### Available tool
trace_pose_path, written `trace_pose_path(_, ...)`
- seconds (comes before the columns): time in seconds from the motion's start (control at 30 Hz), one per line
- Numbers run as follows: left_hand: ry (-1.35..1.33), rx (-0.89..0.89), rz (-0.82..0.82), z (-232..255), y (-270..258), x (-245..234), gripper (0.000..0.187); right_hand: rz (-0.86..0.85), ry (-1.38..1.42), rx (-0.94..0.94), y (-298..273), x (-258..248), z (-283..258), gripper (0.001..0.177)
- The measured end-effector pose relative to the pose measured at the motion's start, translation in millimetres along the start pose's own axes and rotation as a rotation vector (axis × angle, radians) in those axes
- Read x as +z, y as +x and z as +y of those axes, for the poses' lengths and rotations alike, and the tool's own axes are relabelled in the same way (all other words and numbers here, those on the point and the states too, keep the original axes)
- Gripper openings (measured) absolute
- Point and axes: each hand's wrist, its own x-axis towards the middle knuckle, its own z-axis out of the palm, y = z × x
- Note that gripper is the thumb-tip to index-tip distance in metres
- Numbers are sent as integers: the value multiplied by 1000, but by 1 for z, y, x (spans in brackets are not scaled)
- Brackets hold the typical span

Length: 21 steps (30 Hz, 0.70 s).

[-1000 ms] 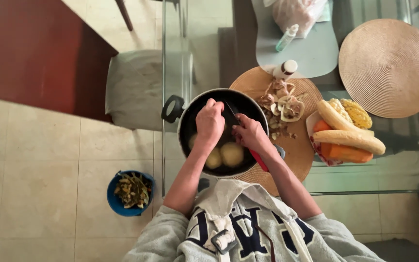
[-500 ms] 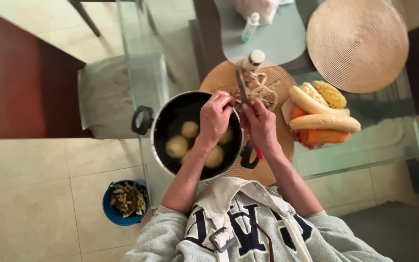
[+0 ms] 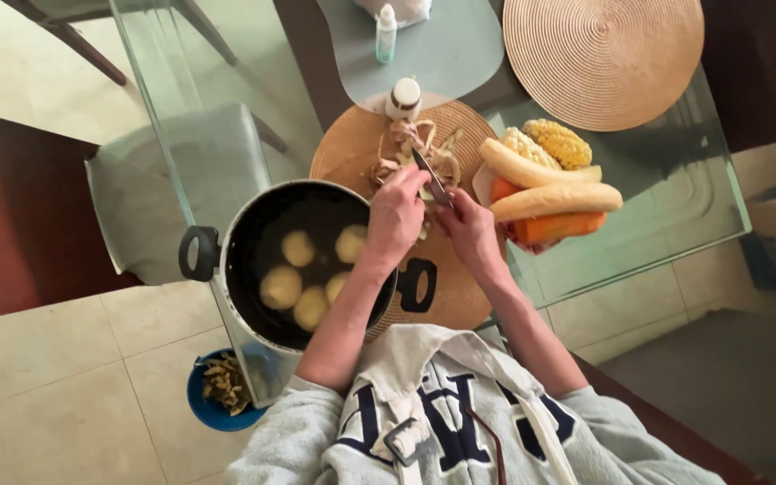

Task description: The person peels potatoes with a small knife over a pot of water, letting peels fall onto the table, and places peeled potatoes into the pot. They then gather the peels by hand, carry them to a blue bowl on the floor, and finally handle plantains on the table.

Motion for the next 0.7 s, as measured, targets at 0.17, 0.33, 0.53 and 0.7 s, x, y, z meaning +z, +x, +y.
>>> trace_pose_path(0.17,29,-82,-32,-15,-5,19,32,62,-57,90,5,-16,0,25)
trace_pose_path(0.33,57,-10,38,-12,-1,8,31,5,30,254,16,-21,8,28)
trace_pose_path(0.53,49,-91,-37,-29,-3,9,22,1,72,239,16,-9,30,26)
trace_pose_path(0.7,178,-137,-261,-37,-1,20,16,28,-80,167,8,-8,24,45)
